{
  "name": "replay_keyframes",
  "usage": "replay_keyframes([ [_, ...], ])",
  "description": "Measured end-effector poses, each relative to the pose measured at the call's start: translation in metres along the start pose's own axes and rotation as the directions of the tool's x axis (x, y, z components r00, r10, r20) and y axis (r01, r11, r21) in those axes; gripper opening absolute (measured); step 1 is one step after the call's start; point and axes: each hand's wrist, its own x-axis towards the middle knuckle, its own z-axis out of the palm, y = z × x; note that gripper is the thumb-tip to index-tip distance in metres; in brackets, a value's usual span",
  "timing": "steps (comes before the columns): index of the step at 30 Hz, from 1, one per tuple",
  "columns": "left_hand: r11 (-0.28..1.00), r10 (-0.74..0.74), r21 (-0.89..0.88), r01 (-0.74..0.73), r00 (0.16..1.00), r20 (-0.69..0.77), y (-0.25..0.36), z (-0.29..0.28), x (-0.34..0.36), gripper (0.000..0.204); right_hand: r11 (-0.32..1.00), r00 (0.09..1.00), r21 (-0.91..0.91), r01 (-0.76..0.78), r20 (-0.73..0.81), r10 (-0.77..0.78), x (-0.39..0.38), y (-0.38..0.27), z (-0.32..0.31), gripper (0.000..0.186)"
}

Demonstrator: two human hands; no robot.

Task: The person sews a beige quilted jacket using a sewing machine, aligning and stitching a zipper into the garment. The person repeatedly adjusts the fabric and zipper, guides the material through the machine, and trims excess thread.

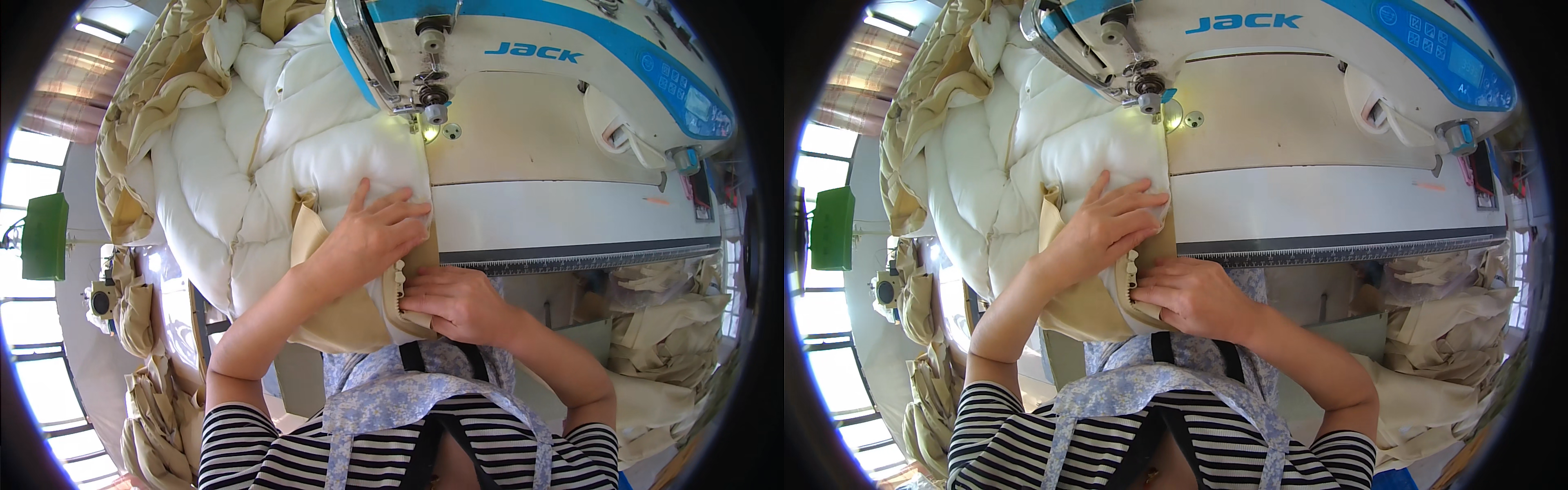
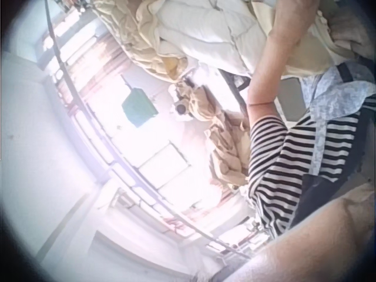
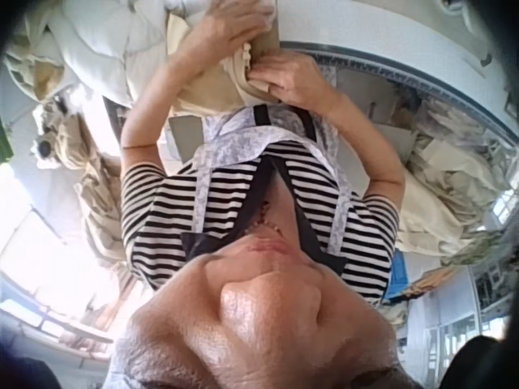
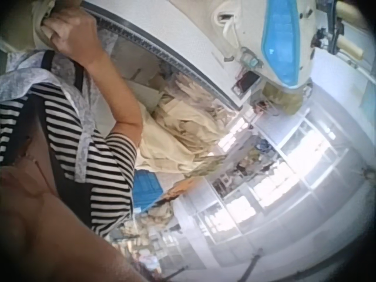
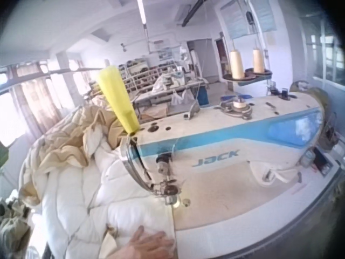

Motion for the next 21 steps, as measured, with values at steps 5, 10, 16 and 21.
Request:
replay_keyframes([
  [5, 0.993, 0.053, 0.101, -0.056, 0.998, 0.037, -0.013, -0.005, 0.010, 0.013, 0.998, 0.997, 0.005, -0.067, -0.028, 0.067, 0.014, 0.001, -0.003, 0.039],
  [10, 0.996, 0.068, -0.043, -0.071, 0.995, -0.068, -0.046, -0.002, 0.027, 0.016, 0.993, 0.992, -0.006, -0.120, -0.027, 0.120, 0.037, 0.019, -0.012, 0.037],
  [16, 0.986, 0.141, -0.067, -0.153, 0.978, -0.154, -0.087, -0.005, 0.053, 0.020, 0.988, 0.985, -0.050, -0.146, -0.098, 0.140, 0.055, 0.048, -0.006, 0.033],
  [21, 0.988, -0.047, -0.152, 0.017, 0.979, -0.196, -0.063, -0.024, 0.041, 0.026, 0.997, 0.996, -0.035, -0.074, 0.047, 0.075, 0.055, 0.031, -0.020, 0.031],
])
